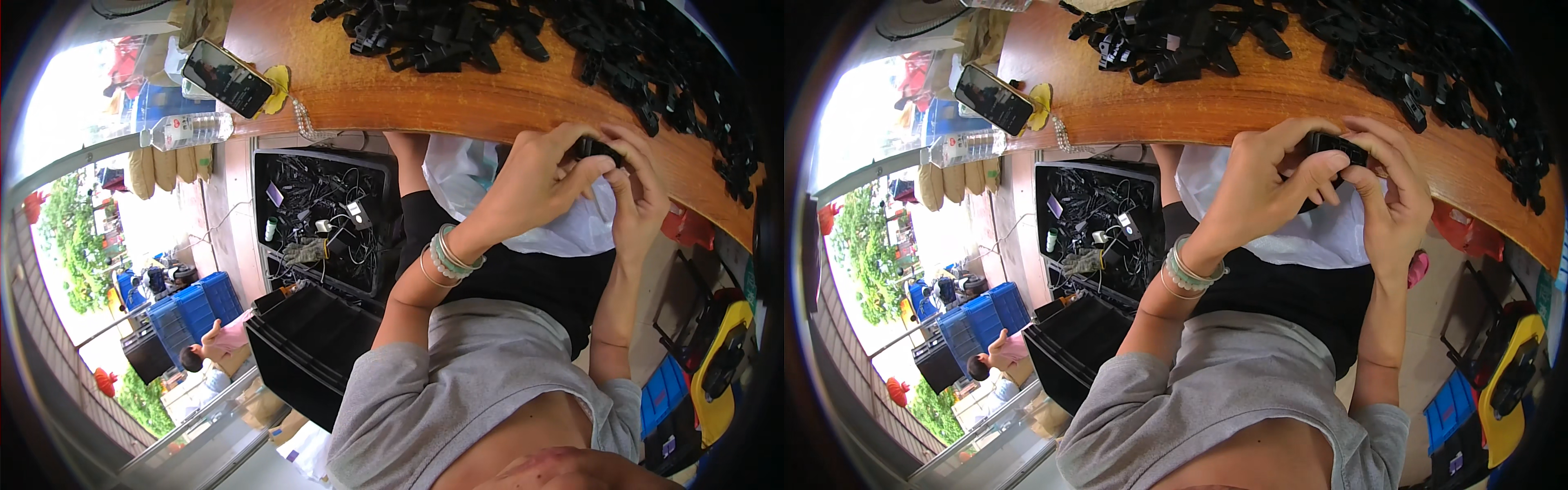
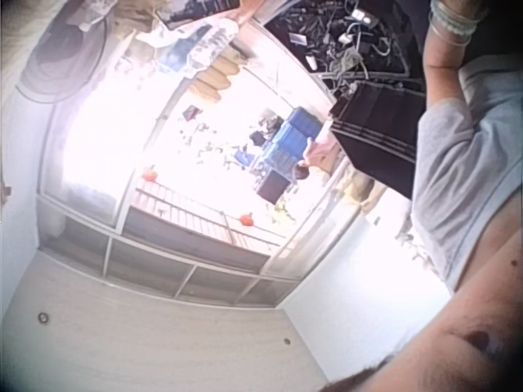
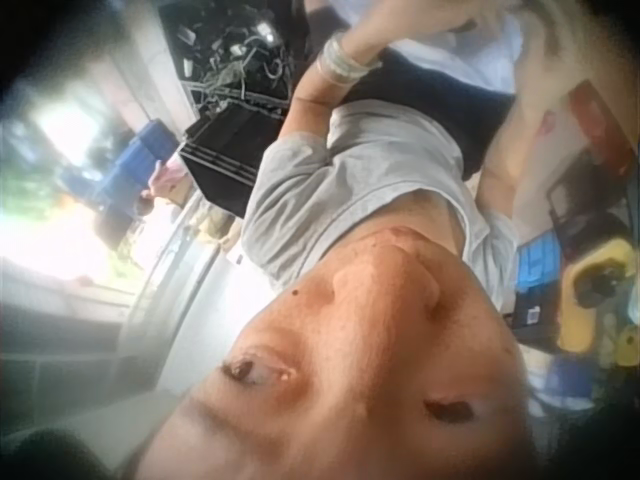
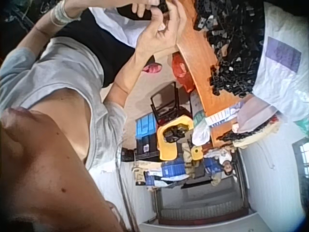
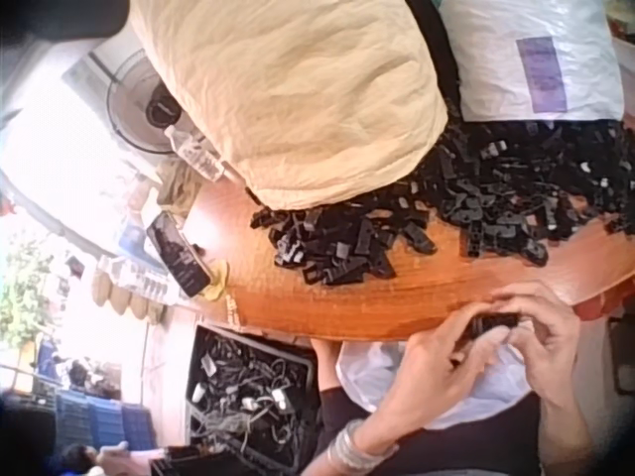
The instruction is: The person assembles black plastic components by hand, taking pieces from a pile on the table, connecting them together, and dropping them into a plastic bag.
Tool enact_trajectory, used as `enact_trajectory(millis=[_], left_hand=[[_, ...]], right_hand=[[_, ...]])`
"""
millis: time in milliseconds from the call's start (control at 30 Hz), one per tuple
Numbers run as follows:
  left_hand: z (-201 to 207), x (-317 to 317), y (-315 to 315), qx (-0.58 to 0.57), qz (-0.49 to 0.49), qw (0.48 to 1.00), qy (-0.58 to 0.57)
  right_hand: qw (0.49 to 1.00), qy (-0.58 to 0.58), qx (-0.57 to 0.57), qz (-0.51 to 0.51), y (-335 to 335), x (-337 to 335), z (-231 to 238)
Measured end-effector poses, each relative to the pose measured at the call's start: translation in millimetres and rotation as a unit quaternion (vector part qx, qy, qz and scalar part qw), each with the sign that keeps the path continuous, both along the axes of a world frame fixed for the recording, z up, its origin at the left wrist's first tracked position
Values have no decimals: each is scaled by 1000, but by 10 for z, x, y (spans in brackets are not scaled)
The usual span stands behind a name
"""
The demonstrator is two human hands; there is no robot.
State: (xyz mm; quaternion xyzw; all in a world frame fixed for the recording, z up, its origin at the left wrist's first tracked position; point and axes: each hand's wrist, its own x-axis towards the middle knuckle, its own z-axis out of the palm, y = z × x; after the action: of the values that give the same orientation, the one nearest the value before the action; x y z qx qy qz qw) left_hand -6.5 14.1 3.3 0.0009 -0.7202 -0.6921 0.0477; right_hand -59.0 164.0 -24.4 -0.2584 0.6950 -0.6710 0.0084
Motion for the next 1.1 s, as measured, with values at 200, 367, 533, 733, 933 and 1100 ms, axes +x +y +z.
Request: enact_trajectory(millis=[200,367,533,733,933,1100], left_hand=[[-10,36,83,-172,29,976,134],[-142,128,71,-182,30,975,121],[-238,46,-254,333,150,930,-45],[-277,-378,-664,-363,315,875,65],[-349,-427,-559,-576,259,774,-45],[-344,-288,-587,-535,217,816,-7]], right_hand=[[978,-161,-131,12,28,139,-69],[984,-157,-78,39,18,175,-131],[979,89,146,-115,101,-172,-13],[872,235,333,-271,158,-471,-182],[904,143,301,-269,150,-383,-248],[893,142,340,-258,217,-340,-181]])
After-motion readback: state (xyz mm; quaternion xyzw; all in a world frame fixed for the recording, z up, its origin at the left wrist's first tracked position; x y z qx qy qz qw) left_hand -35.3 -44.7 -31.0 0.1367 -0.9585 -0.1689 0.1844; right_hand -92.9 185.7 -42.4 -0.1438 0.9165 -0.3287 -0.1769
